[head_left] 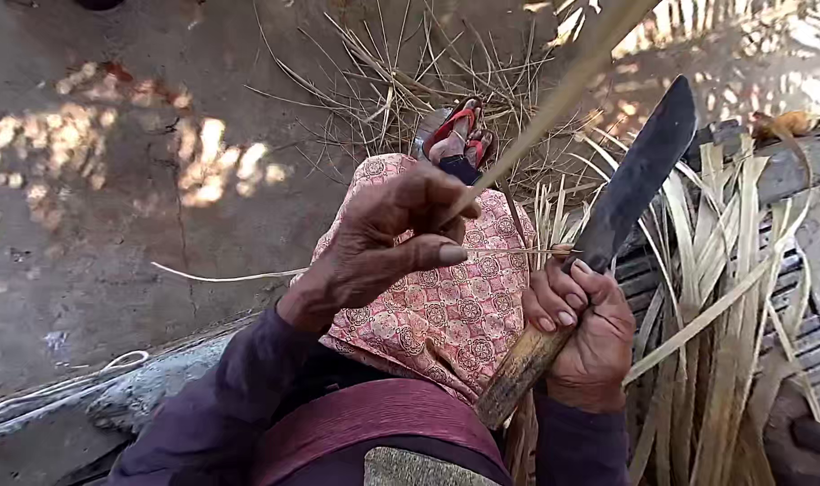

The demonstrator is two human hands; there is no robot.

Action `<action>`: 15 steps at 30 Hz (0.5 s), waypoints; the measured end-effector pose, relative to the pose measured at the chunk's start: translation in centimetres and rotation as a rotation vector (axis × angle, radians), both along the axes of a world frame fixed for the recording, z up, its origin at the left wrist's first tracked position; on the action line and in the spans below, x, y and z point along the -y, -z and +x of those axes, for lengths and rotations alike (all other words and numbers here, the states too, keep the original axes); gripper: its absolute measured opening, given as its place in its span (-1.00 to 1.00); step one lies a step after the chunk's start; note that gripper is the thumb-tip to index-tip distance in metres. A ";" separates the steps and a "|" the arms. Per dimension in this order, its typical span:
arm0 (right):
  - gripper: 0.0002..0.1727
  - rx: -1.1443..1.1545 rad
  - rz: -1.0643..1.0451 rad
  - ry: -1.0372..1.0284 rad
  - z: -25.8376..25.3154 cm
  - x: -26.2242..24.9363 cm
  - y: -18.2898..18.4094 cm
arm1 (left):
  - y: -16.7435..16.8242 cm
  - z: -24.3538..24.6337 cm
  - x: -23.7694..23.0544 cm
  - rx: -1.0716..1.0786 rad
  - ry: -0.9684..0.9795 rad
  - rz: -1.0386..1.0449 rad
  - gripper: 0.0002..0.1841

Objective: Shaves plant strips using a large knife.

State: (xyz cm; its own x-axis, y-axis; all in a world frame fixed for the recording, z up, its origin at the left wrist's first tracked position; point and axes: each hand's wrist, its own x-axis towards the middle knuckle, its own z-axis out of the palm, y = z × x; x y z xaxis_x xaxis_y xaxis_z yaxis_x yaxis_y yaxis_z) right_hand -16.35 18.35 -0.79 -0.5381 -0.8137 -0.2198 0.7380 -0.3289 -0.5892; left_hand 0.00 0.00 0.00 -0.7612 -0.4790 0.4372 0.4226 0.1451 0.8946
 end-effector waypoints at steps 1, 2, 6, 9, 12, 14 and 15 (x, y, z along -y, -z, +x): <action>-0.70 -0.019 -0.028 -0.008 -0.2 0.1 -0.5 | 1.2 -0.1 -0.1 0.075 0.004 -0.013 -0.85; -0.70 -0.057 -0.028 0.000 -0.4 0.2 -0.8 | 2.1 0.2 0.0 0.114 -0.032 0.000 -0.90; -0.60 -0.110 0.062 0.094 -1.7 -0.8 0.1 | 0.7 2.8 3.5 -0.032 -0.358 0.175 -0.73; -0.55 -0.024 -0.033 0.113 -3.7 -2.2 1.5 | -2.4 5.8 8.0 -0.229 -0.543 0.198 -0.62; -0.55 -0.001 -0.118 0.109 -3.8 -2.3 0.9 | -2.1 5.4 7.9 -0.141 -0.508 0.096 -0.76; -0.57 -0.054 -0.142 0.118 -3.6 -2.0 -0.5 | 1.7 4.0 5.9 0.035 -0.370 0.043 -0.80; -0.59 -0.086 -0.156 0.123 -3.7 -2.0 -1.1 | 4.2 3.7 4.9 0.094 -0.325 0.081 -0.77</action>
State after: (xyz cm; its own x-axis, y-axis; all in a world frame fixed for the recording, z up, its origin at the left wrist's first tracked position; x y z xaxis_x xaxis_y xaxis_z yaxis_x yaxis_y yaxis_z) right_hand -20.10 20.34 0.32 -0.6468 -0.7613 -0.0454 0.6360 -0.5057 -0.5829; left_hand 3.71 -4.94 -4.15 -0.5984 -0.7331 0.3233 0.2812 0.1856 0.9415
